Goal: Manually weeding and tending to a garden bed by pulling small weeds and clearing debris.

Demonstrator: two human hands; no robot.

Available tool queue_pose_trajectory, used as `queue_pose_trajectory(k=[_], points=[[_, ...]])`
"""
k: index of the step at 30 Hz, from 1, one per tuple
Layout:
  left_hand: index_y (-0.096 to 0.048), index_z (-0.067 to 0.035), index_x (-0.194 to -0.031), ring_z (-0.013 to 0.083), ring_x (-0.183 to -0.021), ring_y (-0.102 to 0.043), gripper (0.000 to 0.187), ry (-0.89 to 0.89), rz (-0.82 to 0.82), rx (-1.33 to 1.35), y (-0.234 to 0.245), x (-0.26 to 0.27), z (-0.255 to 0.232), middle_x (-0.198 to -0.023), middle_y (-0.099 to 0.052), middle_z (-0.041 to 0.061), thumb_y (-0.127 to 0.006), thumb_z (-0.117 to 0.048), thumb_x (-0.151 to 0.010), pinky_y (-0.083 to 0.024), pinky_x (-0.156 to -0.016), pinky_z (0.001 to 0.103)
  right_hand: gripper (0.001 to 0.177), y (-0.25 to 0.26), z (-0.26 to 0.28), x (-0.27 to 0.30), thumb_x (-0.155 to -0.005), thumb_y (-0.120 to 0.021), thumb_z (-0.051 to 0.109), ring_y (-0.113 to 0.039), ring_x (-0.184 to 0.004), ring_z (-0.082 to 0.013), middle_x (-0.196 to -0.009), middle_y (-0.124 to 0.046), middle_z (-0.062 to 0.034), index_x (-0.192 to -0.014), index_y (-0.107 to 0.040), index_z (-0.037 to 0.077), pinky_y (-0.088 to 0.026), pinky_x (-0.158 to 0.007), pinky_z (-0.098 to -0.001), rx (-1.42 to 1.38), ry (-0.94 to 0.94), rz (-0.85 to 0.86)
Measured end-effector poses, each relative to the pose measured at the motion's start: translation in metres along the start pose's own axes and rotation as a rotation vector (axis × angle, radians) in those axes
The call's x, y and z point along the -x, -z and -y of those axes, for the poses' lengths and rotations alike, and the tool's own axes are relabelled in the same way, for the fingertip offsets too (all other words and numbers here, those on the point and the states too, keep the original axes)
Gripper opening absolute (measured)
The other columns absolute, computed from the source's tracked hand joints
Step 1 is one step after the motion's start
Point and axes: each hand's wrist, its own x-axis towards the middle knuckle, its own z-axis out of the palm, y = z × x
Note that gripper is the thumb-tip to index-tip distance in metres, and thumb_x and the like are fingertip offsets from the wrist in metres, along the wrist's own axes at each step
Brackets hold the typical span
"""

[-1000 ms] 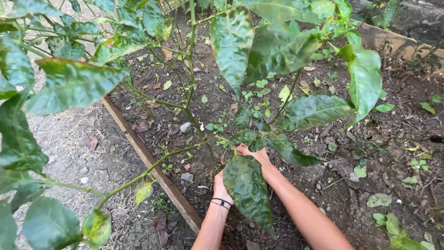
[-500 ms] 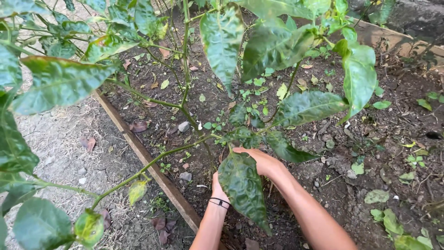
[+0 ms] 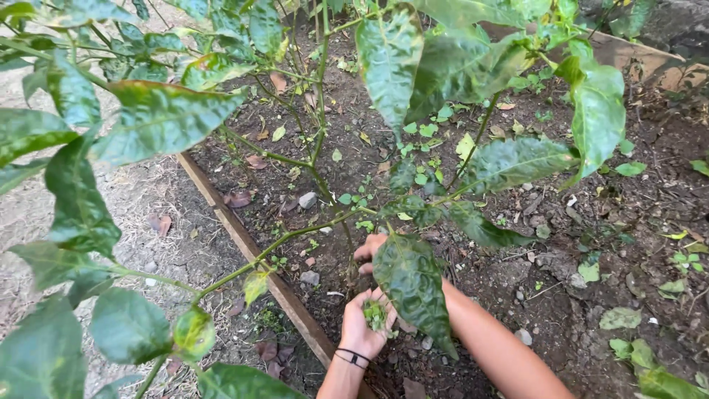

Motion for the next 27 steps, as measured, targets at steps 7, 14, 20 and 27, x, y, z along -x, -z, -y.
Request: queue_pose_trajectory(k=[7,14,20,27], points=[[-0.066,0.004,-0.120,0.0261,-0.099,-0.072,0.046,0.041,-0.228,0.063,-0.070,0.053,-0.012,-0.108,-0.076,0.014,-0.036,-0.025,-0.100,-0.058,-0.092,0.038,0.023,-0.025,-0.005,-0.015,-0.085,-0.076,0.030,-0.063,-0.101,-0.0276,-0.096,-0.066,-0.0060,-0.100,-0.079,0.014,-0.046,-0.090,-0.0474,0.267,0.056,-0.035],[-0.064,-0.006,-0.092,0.0194,-0.079,-0.064,0.028,-0.004,-0.169,0.005,-0.035,0.030,-0.006,-0.085,-0.066,0.004,-0.045,-0.026,-0.101,-0.059,-0.075,0.037,0.022,0.017,0.028,-0.002,-0.096,-0.064,0.030,-0.064,-0.096,-0.0220,-0.094,-0.065,-0.0040,-0.098,-0.075,0.011,-0.050,-0.089,-0.0406,0.186,-0.041,-0.185],[-0.061,-0.010,-0.084,0.0183,-0.071,-0.059,0.024,-0.002,-0.257,-0.019,-0.042,0.028,-0.008,-0.079,-0.062,0.002,-0.050,-0.025,-0.099,-0.055,-0.066,0.036,0.017,-0.049,-0.087,0.003,-0.099,-0.048,0.017,-0.053,-0.103,-0.0170,-0.109,-0.057,-0.0065,-0.111,-0.051,0.006,-0.043,-0.091,-0.0278,-1.596,-0.083,0.085],[-0.061,-0.011,-0.082,0.0184,-0.068,-0.057,0.023,-0.029,-0.255,-0.037,-0.028,0.021,-0.008,-0.076,-0.061,0.003,-0.053,-0.025,-0.098,-0.052,-0.063,0.034,0.020,-0.088,-0.111,-0.001,-0.104,-0.057,0.024,-0.070,-0.097,-0.0186,-0.107,-0.071,-0.0088,-0.112,-0.065,0.007,-0.059,-0.089,-0.0322,-1.988,-0.350,0.006]])
